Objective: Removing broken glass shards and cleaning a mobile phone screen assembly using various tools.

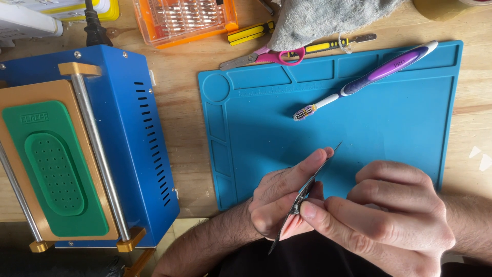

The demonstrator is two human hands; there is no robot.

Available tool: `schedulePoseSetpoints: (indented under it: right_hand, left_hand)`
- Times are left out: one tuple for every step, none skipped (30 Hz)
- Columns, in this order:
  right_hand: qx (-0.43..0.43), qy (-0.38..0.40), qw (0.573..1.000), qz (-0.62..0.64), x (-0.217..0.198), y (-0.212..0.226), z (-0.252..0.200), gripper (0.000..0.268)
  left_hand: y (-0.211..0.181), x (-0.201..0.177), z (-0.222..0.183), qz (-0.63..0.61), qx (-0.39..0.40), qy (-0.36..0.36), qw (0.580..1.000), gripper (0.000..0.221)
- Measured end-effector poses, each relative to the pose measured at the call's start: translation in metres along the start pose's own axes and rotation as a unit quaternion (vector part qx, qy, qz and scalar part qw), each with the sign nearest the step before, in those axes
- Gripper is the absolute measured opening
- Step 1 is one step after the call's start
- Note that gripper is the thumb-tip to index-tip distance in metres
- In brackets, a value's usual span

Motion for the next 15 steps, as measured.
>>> schedulePoseSetpoints:
  right_hand:
    - [0.000,0.000,1.000,0.000,0.000,-0.001,0.000,0.006]
    - [-0.007,0.004,1.000,-0.001,0.000,-0.001,0.000,0.007]
    - [-0.014,0.008,1.000,-0.001,0.000,-0.001,0.000,0.008]
    - [-0.014,0.008,1.000,-0.001,0.000,0.000,0.000,0.008]
    - [-0.012,0.009,1.000,-0.001,0.000,0.000,0.000,0.009]
    - [-0.010,0.009,1.000,-0.001,0.000,0.000,0.000,0.011]
    - [-0.010,0.009,1.000,-0.001,-0.001,-0.001,0.000,0.011]
    - [-0.018,0.014,1.000,0.001,-0.001,-0.001,0.000,0.011]
    - [-0.026,0.020,0.999,0.002,-0.001,-0.001,0.000,0.012]
    - [-0.026,0.020,0.999,0.002,0.001,0.001,0.000,0.012]
    - [-0.006,0.006,1.000,0.001,0.000,0.001,0.001,0.009]
    - [0.014,-0.008,1.000,-0.001,0.000,0.001,0.002,0.006]
    - [0.013,-0.009,1.000,-0.001,0.001,-0.001,0.002,0.006]
    - [0.046,-0.026,0.998,0.015,-0.001,-0.007,0.003,0.007]
    - [0.080,-0.042,0.995,0.030,-0.004,-0.013,0.004,0.014]
  left_hand:
    - [0.001,0.002,0.001,0.000,0.000,0.000,1.000,0.021]
    - [0.000,0.002,0.003,0.010,0.011,-0.010,1.000,0.023]
    - [-0.001,0.002,0.004,0.020,0.023,-0.020,0.999,0.024]
    - [-0.001,0.002,0.004,0.020,0.023,-0.020,0.999,0.024]
    - [-0.001,0.002,0.004,0.014,0.021,-0.024,0.999,0.025]
    - [-0.001,0.001,0.005,0.008,0.018,-0.027,0.999,0.027]
    - [-0.001,0.002,0.006,0.007,0.018,-0.027,0.999,0.027]
    - [-0.001,0.002,0.007,0.016,0.019,-0.027,0.999,0.028]
    - [-0.001,0.002,0.008,0.024,0.021,-0.027,0.999,0.030]
    - [-0.002,0.002,0.008,0.024,0.021,-0.027,0.999,0.030]
    - [-0.001,0.002,0.008,0.021,0.015,-0.028,0.999,0.028]
    - [-0.001,0.002,0.008,0.018,0.010,-0.028,0.999,0.025]
    - [0.000,0.000,0.005,0.018,0.011,-0.028,0.999,0.025]
    - [0.003,0.001,0.002,-0.009,-0.010,-0.016,1.000,0.024]
    - [0.007,0.002,-0.001,-0.036,-0.031,-0.003,0.999,0.056]
Point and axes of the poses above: each hand's wrist, its own z-axis towards the middle knuckle, its own x-axis out of the palm, y = z × x, the point moved 7 cm from there along z, towards the middle knuckle, and after that the axes turned 11 degrees about x, right-handed, at the moved point
